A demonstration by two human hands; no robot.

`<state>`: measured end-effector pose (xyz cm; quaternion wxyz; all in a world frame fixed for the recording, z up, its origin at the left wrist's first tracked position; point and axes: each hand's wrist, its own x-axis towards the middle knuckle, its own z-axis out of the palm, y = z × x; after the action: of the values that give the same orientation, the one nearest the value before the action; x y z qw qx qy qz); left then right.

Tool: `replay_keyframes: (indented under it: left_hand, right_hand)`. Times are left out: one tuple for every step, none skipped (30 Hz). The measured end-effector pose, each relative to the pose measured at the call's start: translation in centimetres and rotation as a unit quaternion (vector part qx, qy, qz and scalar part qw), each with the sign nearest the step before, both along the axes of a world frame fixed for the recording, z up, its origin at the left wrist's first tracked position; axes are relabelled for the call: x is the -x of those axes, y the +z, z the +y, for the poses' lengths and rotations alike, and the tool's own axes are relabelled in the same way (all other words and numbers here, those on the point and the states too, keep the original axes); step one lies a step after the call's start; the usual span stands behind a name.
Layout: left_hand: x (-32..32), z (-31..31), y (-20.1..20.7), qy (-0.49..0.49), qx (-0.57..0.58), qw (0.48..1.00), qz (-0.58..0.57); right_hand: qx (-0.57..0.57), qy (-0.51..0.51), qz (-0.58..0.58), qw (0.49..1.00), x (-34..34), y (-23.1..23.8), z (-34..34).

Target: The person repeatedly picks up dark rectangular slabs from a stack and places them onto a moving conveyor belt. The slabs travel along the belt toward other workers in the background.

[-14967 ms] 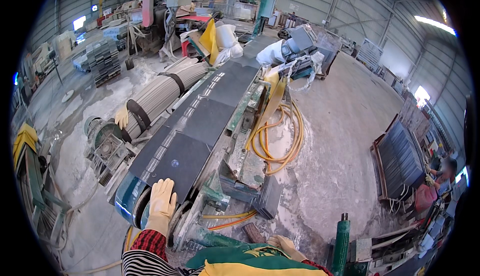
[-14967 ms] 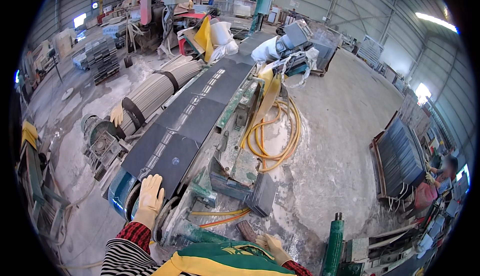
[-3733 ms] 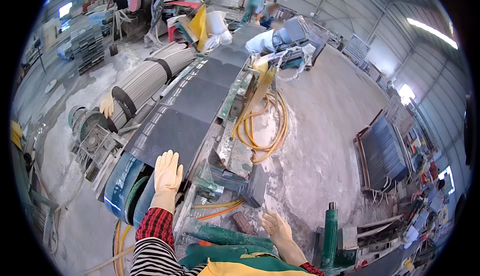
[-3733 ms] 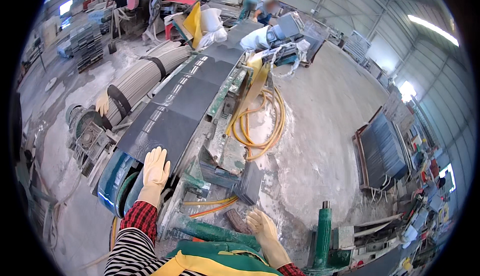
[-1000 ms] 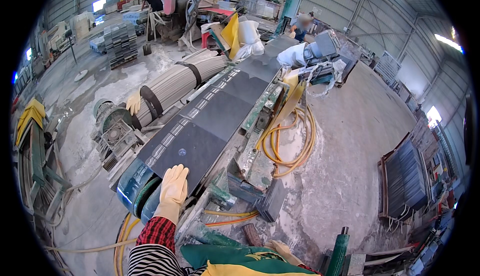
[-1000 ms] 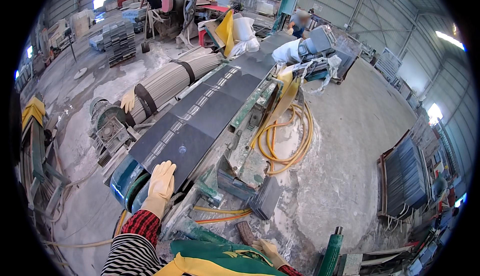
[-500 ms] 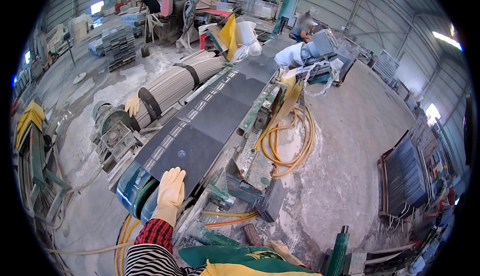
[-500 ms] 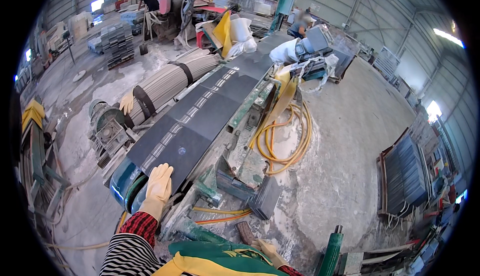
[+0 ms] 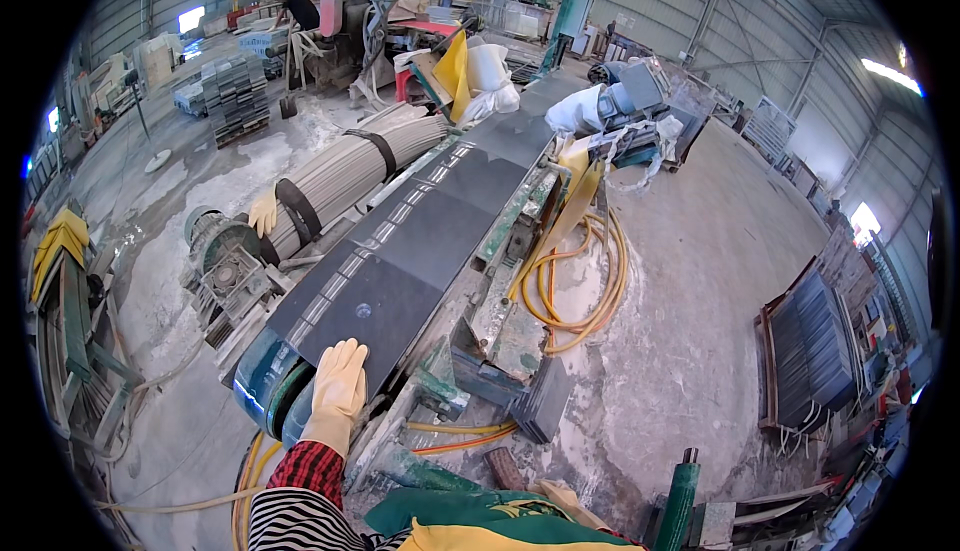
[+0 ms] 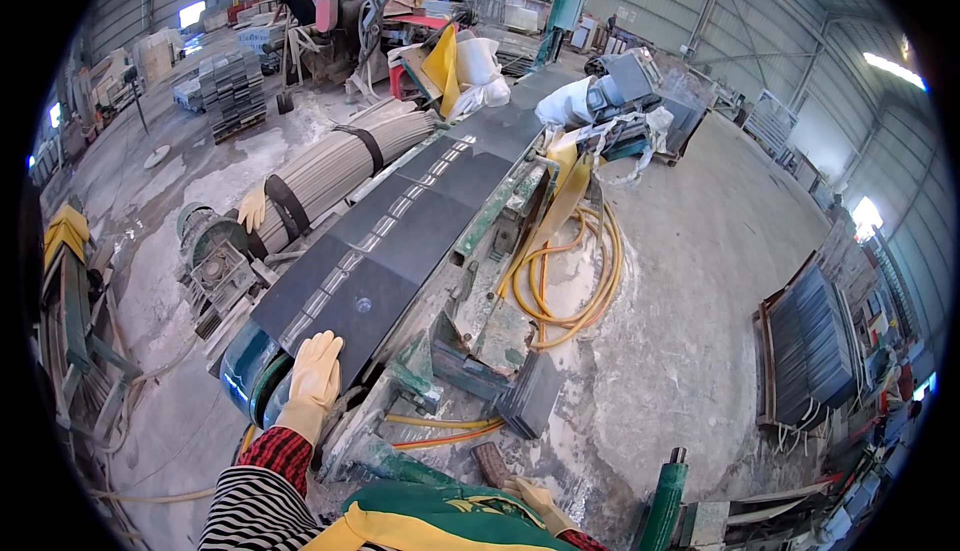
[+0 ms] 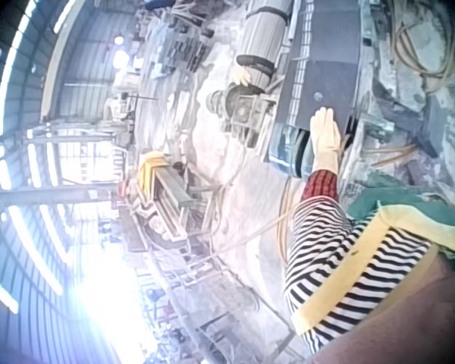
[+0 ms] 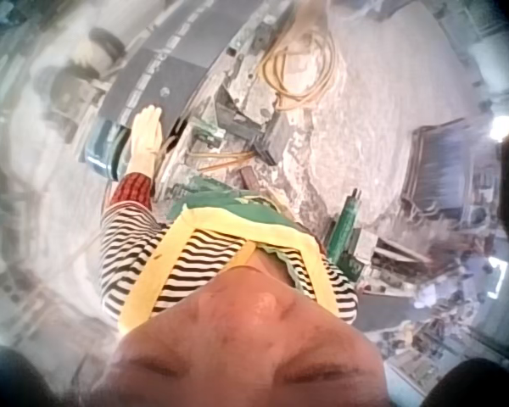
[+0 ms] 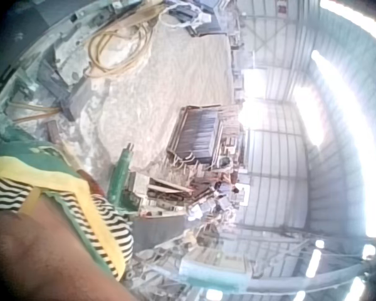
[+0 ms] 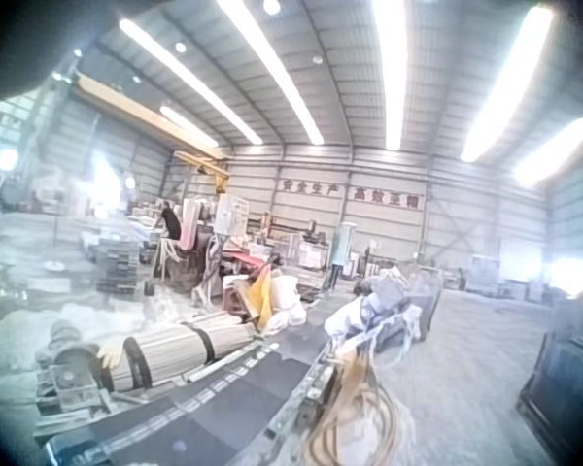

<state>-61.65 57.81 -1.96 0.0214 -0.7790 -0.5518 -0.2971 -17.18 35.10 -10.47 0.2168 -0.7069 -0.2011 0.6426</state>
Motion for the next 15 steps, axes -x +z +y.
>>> replay_keyframes:
  left_hand:
    - [0.1,0.0,-0.1,0.002,-0.001,1.000,0.005]
    - [0.1,0.0,-0.2,0.003,-0.002,1.000,0.010]
    - [0.2,0.0,-0.2,0.005,-0.003,1.000,0.015]
    - [0.3,-0.1,-0.2,0.006,-0.003,1.000,0.016]
    - [0.4,-0.3,-0.2,0.007,-0.002,1.000,0.017]
    - [0.5,-0.4,-0.2,0.009,-0.001,1.000,0.018]
    - [0.5,-0.4,-0.3,0.009,-0.002,1.000,0.018]
    - [0.5,-0.4,-0.5,0.009,-0.002,1.000,0.017]
    - [0.5,-0.4,-0.5,0.009,-0.003,1.000,0.016]
    - [0.6,-0.5,-0.6,0.009,0.000,1.000,0.016]
    - [0.6,-0.5,-0.5,0.008,0.002,1.000,0.015]
    - [0.7,-0.6,-0.5,0.008,0.004,1.000,0.015]
    - [0.7,-0.7,-0.4,0.009,0.006,1.000,0.015]
    - [0.7,-0.8,-0.3,0.011,0.009,1.000,0.015]
    - [0.8,-0.9,-0.2,0.012,0.011,1.000,0.016]
  right_hand:
    - [-0.003,0.007,-0.001,1.000,0.0,0.0,0.0]
    - [0.013,-0.011,0.014,1.000,0.0,-0.1,0.1]
    - [0.029,-0.029,0.028,0.999,0.0,-0.1,0.2]
    - [0.028,-0.011,0.015,0.999,0.0,0.2,0.4]
    - [0.027,0.007,0.001,1.000,0.1,0.6,0.6]
    - [0.029,0.006,0.002,1.000,0.1,0.5,0.6]
    - [0.031,0.004,0.001,1.000,0.1,0.5,0.6]
    - [0.036,-0.017,0.015,0.999,0.0,0.0,0.5]
    - [0.042,-0.038,0.029,0.998,-0.1,-0.3,0.4]
    - [0.040,-0.044,0.033,0.998,0.0,-0.2,0.4]
    - [0.038,-0.050,0.037,0.997,0.2,0.0,0.4]
    - [0.037,-0.055,0.041,0.997,0.3,0.2,0.3]
    - [0.036,-0.037,0.028,0.998,0.4,0.5,0.4]
    - [0.035,-0.019,0.015,0.999,0.6,1.0,0.5]
    - [0.034,0.000,0.001,0.999,0.6,1.2,0.6]
